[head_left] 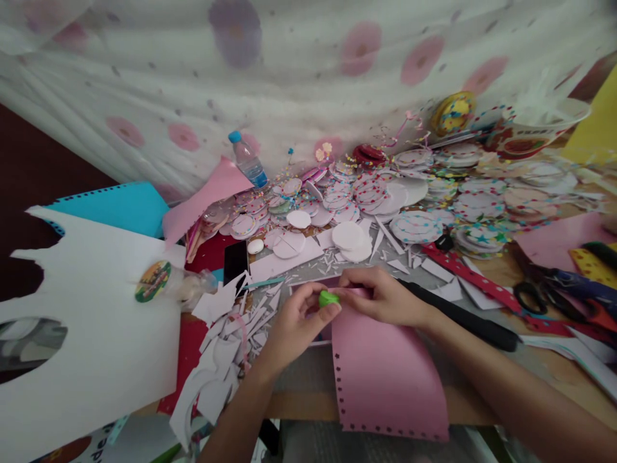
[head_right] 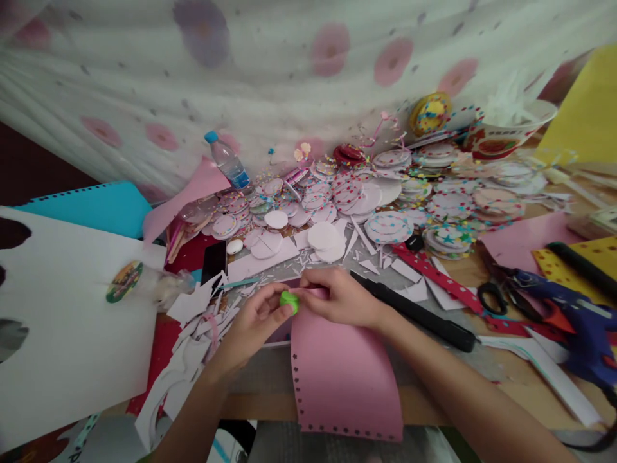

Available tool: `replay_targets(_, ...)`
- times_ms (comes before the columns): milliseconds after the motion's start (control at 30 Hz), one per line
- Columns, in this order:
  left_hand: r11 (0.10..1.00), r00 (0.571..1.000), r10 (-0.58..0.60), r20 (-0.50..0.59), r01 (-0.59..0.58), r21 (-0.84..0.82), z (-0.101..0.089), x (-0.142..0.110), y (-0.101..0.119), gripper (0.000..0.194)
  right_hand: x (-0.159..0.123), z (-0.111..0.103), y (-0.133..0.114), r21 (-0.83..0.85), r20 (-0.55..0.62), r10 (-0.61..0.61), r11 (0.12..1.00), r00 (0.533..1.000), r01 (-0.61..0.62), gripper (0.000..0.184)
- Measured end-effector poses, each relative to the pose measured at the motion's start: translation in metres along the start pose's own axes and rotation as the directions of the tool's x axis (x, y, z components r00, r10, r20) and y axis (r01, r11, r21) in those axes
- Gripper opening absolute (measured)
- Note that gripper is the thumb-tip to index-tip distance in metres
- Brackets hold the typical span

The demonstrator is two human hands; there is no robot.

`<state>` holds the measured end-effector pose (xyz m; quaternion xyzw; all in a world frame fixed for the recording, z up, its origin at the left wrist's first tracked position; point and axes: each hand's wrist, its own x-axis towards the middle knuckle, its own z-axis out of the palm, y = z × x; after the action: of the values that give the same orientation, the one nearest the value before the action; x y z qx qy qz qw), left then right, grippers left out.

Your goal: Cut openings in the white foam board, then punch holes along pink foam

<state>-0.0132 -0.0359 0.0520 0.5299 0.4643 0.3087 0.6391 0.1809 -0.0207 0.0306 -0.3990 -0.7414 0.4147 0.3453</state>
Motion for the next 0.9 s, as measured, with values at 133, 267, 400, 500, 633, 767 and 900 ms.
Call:
replay_targets(133, 0.999, 0.994, 0.025, -0.102, -0.028, -0.030, 0.005, -0.003, -0.002, 0.032, -0.002, -0.003, -0.002, -0.020, 0.021, -0.053, 0.998, 0.998, 0.053, 0.025)
replay_targets(267, 0.996, 0.991, 0.013, -0.131, -0.025, -0.090, 0.007, -0.007, -0.002, 0.035, -0.003, -0.004, -0.006, -0.008, 0.049, -0.049, 0.999, 0.998, 0.049, 0.027)
replay_targets(400, 0.993, 0.994, 0.020, -0.107, -0.032, -0.112, 0.005, -0.011, -0.002, 0.032, -0.005, -0.003, -0.012, -0.033, 0.104, -0.036, 0.999, 0.994, 0.039, 0.027)
replay_targets(500, 0.991, 0.996, 0.004, -0.089, -0.016, -0.133, 0.003, -0.012, -0.003, 0.033, -0.006, -0.003, -0.013, -0.067, 0.119, -0.044, 0.996, 0.992, 0.053, 0.025)
replay_targets(633, 0.990, 0.996, -0.011, -0.085, -0.001, -0.141, 0.001, -0.012, -0.003, 0.036, -0.005, -0.002, -0.014, -0.093, 0.122, -0.055, 0.993, 0.991, 0.066, 0.024)
replay_targets(767, 0.992, 0.997, 0.010, -0.073, -0.019, -0.126, -0.001, -0.011, -0.002, 0.035, -0.003, -0.001, -0.014, -0.093, 0.126, -0.054, 0.993, 0.991, 0.066, 0.024)
replay_targets(900, 0.993, 0.997, 0.020, -0.078, -0.029, -0.115, -0.002, -0.011, -0.003, 0.034, -0.002, 0.000, -0.013, -0.086, 0.127, -0.060, 0.994, 0.990, 0.071, 0.022)
